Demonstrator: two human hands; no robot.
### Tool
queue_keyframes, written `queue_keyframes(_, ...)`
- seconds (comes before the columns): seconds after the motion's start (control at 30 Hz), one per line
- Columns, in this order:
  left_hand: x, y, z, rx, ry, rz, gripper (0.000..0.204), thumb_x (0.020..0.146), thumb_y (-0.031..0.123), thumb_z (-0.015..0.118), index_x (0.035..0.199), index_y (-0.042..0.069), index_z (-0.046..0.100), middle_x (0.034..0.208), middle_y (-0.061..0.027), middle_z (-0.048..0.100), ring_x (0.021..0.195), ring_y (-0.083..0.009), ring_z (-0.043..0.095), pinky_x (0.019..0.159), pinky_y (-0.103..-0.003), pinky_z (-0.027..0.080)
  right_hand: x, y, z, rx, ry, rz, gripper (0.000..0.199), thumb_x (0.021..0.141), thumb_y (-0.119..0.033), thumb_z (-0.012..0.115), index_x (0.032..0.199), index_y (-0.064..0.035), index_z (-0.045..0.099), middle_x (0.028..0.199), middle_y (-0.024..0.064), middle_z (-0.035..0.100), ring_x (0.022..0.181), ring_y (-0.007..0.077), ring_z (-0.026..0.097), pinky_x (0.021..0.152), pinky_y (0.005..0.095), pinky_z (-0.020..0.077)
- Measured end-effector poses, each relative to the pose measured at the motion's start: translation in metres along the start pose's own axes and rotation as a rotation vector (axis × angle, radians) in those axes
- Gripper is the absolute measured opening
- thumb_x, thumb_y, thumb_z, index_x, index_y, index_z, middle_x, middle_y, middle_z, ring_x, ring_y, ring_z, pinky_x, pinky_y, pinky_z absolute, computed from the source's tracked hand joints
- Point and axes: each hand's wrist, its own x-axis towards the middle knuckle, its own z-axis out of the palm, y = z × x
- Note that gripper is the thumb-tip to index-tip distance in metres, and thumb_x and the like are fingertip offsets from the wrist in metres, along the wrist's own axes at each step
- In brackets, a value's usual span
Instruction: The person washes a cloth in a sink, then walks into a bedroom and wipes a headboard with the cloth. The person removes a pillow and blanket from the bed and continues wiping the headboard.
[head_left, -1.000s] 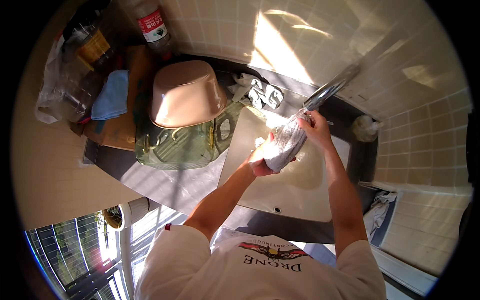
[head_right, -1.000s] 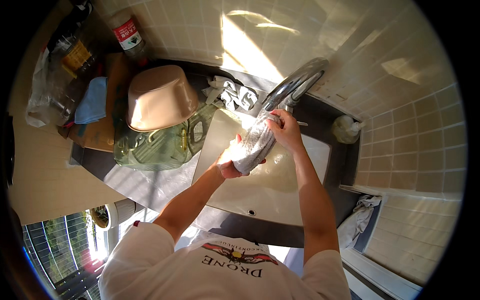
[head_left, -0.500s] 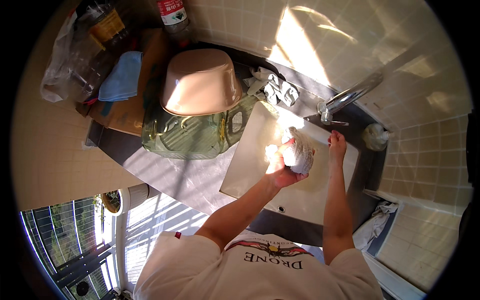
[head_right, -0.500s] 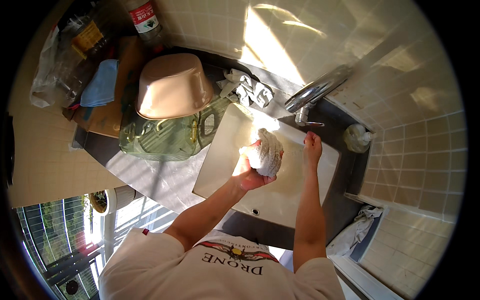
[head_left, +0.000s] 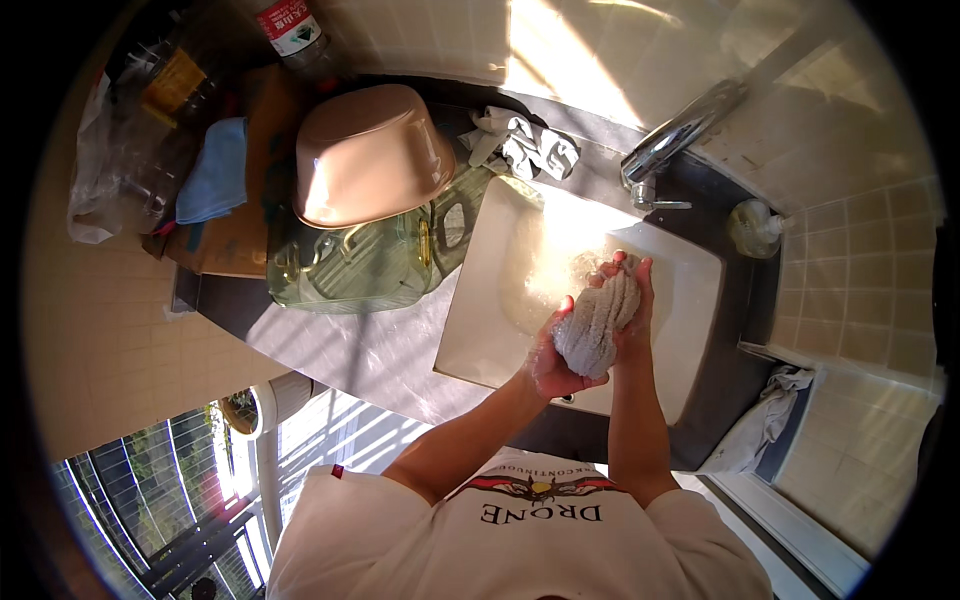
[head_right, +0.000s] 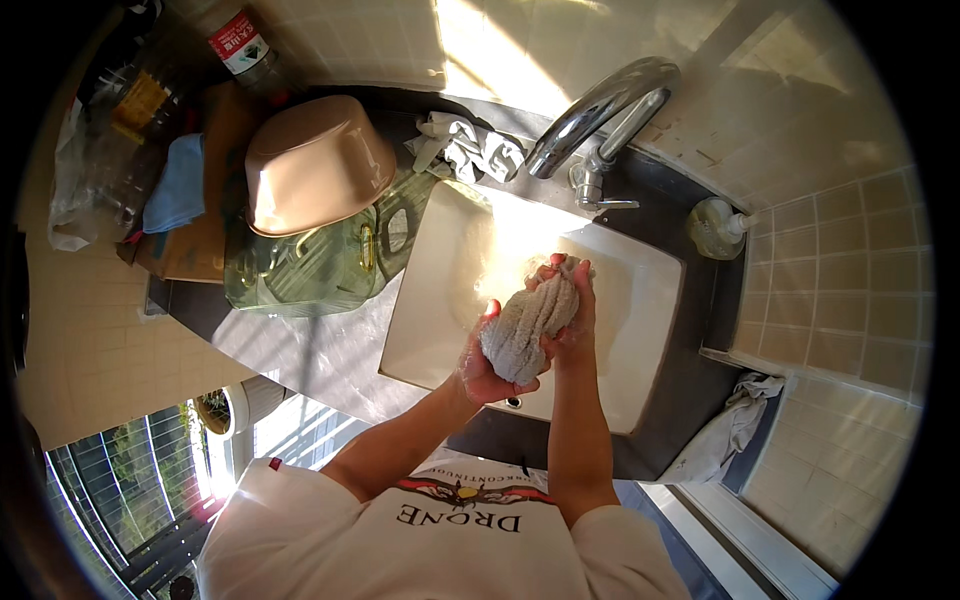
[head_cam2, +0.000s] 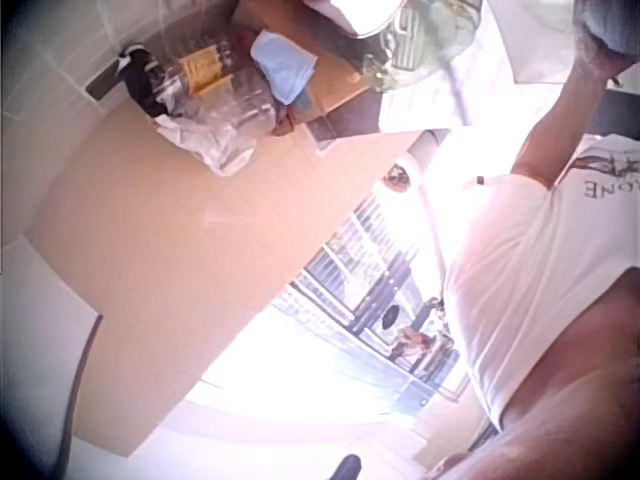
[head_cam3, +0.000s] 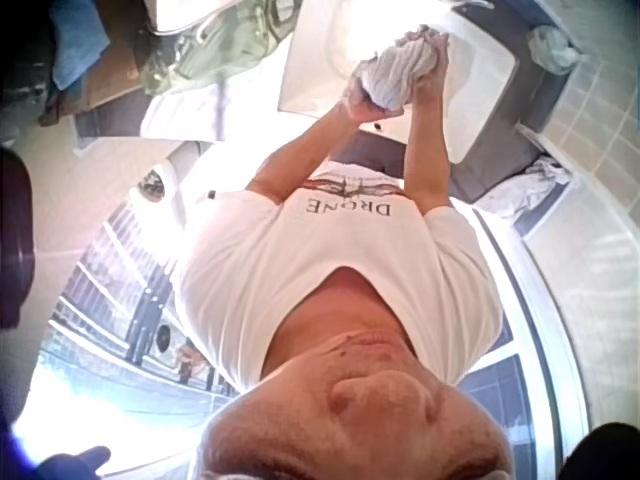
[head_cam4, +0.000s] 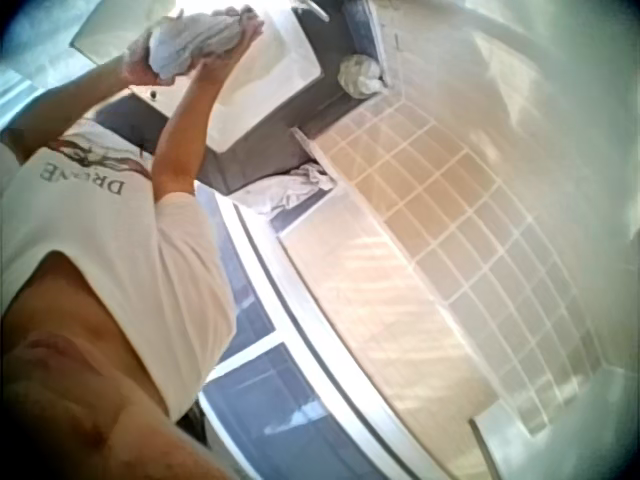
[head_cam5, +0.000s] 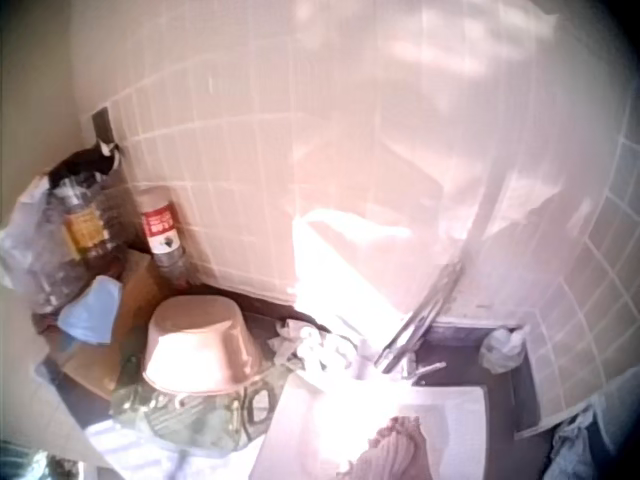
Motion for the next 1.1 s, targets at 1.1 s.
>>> queue_keyframes(1.1,0.034,0.046,0.015,2.206,0.299,-0.104,0.090,0.063,0.038,0.078,0.132,0.001,0.034,0.131,-0.0175,0.039,0.120,-0.0302,0.042,0.097,-0.038,0.040,-0.066,-0.067,-0.007,-1.152,0.185,-0.020,0.014,0.079,-0.012,0.068,0.089,-0.0074,0.059,0.097,0.0052,0.058,0.089,0.0151,0.057,0.072,0.0296,0.0475)
